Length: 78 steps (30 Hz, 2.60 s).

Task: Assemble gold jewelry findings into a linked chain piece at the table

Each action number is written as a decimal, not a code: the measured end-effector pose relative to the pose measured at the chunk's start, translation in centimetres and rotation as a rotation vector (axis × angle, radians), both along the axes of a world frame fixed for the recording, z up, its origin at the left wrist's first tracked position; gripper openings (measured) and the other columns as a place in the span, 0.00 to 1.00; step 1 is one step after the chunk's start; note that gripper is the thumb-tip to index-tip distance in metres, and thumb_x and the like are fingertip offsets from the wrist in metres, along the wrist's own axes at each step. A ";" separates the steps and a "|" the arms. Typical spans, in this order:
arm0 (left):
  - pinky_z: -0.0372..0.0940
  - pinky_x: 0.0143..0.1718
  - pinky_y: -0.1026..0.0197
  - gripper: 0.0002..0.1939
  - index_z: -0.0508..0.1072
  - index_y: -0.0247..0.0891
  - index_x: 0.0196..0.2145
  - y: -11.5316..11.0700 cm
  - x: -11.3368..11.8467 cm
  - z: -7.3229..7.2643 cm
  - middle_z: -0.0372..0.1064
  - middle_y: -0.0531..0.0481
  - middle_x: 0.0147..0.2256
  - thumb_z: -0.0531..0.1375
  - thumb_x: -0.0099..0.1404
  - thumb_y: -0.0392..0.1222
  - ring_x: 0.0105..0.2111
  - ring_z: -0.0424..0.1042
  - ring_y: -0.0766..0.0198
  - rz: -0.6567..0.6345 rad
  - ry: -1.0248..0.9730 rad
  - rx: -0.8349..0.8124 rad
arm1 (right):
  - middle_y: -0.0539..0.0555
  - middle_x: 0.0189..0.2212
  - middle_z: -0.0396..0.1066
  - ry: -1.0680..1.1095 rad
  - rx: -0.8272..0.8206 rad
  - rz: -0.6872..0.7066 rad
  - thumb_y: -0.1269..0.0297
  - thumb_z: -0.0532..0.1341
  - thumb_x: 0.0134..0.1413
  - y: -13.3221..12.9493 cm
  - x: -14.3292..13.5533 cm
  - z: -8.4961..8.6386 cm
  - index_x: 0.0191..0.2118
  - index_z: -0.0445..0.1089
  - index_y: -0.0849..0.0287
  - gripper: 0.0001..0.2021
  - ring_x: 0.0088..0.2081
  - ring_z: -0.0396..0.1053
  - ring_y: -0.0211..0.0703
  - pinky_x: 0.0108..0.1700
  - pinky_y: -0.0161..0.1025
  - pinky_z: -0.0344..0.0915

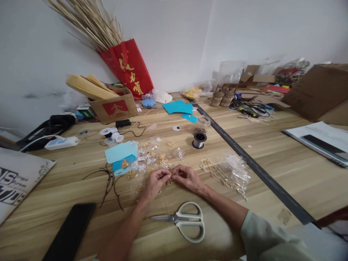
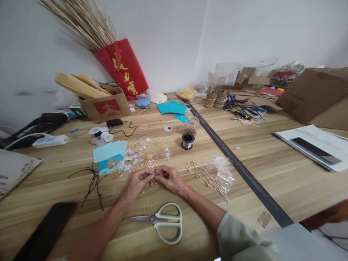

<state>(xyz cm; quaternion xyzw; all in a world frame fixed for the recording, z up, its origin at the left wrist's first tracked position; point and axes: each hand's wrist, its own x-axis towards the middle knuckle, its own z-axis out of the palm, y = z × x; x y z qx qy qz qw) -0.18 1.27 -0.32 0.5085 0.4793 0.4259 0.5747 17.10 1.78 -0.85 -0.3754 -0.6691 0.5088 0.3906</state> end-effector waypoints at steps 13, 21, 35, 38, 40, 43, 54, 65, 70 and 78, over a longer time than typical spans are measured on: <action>0.63 0.26 0.66 0.09 0.77 0.34 0.28 -0.2 0.0 0.5 0.74 0.51 0.22 0.66 0.48 0.41 0.24 0.70 0.66 0.030 0.001 -0.020 | 0.47 0.22 0.62 -0.030 -0.006 -0.013 0.64 0.60 0.51 0.1 -0.1 -0.2 0.31 0.68 0.64 0.07 0.23 0.57 0.32 0.25 0.30 0.54; 0.66 0.31 0.64 0.10 0.78 0.34 0.30 -0.2 -0.1 0.3 0.76 0.49 0.26 0.65 0.50 0.41 0.27 0.73 0.63 -0.002 -0.001 -0.010 | 0.47 0.21 0.61 -0.050 -0.002 -0.050 0.64 0.59 0.51 0.1 -0.1 0.1 0.30 0.67 0.64 0.07 0.22 0.56 0.31 0.24 0.29 0.53; 0.66 0.31 0.64 0.09 0.77 0.34 0.28 -0.2 0.2 0.2 0.76 0.48 0.26 0.66 0.48 0.39 0.27 0.73 0.63 0.017 0.035 0.006 | 0.47 0.21 0.63 -0.091 0.049 -0.077 0.66 0.59 0.50 -0.1 -0.2 0.1 0.29 0.67 0.64 0.05 0.22 0.57 0.31 0.25 0.29 0.54; 0.66 0.31 0.64 0.08 0.77 0.34 0.28 -0.3 0.2 0.3 0.76 0.48 0.26 0.66 0.48 0.40 0.27 0.72 0.63 0.006 0.062 0.026 | 0.47 0.21 0.62 -0.110 0.057 -0.079 0.67 0.59 0.50 0.0 -0.2 0.2 0.30 0.68 0.64 0.05 0.23 0.57 0.31 0.25 0.29 0.54; 0.65 0.30 0.64 0.08 0.77 0.34 0.27 -0.3 0.2 0.4 0.75 0.49 0.25 0.65 0.50 0.41 0.27 0.72 0.63 -0.006 0.075 0.045 | 0.47 0.21 0.62 -0.121 0.057 -0.078 0.67 0.59 0.50 0.0 -0.1 0.3 0.29 0.68 0.64 0.05 0.23 0.57 0.31 0.25 0.29 0.53; 0.64 0.30 0.65 0.10 0.77 0.33 0.26 -0.3 0.1 0.3 0.73 0.50 0.24 0.63 0.53 0.44 0.26 0.70 0.65 -0.019 0.083 0.059 | 0.47 0.21 0.63 -0.127 0.049 -0.071 0.66 0.59 0.50 0.0 -0.1 0.4 0.29 0.68 0.64 0.06 0.23 0.57 0.31 0.25 0.29 0.53; 0.65 0.31 0.64 0.13 0.75 0.33 0.28 0.0 0.0 0.0 0.71 0.50 0.25 0.63 0.53 0.47 0.26 0.68 0.65 -0.020 0.010 0.003 | 0.48 0.22 0.63 -0.113 0.020 0.045 0.63 0.58 0.53 0.2 0.4 0.5 0.31 0.68 0.64 0.09 0.24 0.57 0.32 0.26 0.30 0.52; 0.67 0.32 0.62 0.12 0.76 0.33 0.29 0.1 -0.1 0.2 0.74 0.49 0.26 0.65 0.50 0.44 0.26 0.70 0.64 0.006 -0.013 -0.018 | 0.49 0.23 0.64 -0.075 -0.011 0.055 0.62 0.59 0.52 0.1 0.4 0.9 0.31 0.68 0.64 0.09 0.25 0.58 0.33 0.26 0.30 0.53; 0.67 0.34 0.61 0.11 0.77 0.34 0.30 0.1 -0.2 0.3 0.76 0.48 0.28 0.66 0.48 0.40 0.28 0.72 0.63 -0.011 -0.026 -0.040 | 0.48 0.23 0.63 -0.061 -0.023 0.052 0.62 0.59 0.53 0.2 0.4 0.8 0.30 0.67 0.64 0.09 0.25 0.57 0.33 0.26 0.30 0.53; 0.65 0.31 0.63 0.10 0.76 0.33 0.28 0.0 -0.1 0.2 0.74 0.49 0.24 0.66 0.46 0.41 0.26 0.71 0.64 0.012 -0.011 -0.055 | 0.48 0.22 0.63 -0.039 -0.060 0.060 0.58 0.60 0.52 0.3 0.5 0.7 0.31 0.67 0.64 0.12 0.24 0.57 0.33 0.26 0.31 0.53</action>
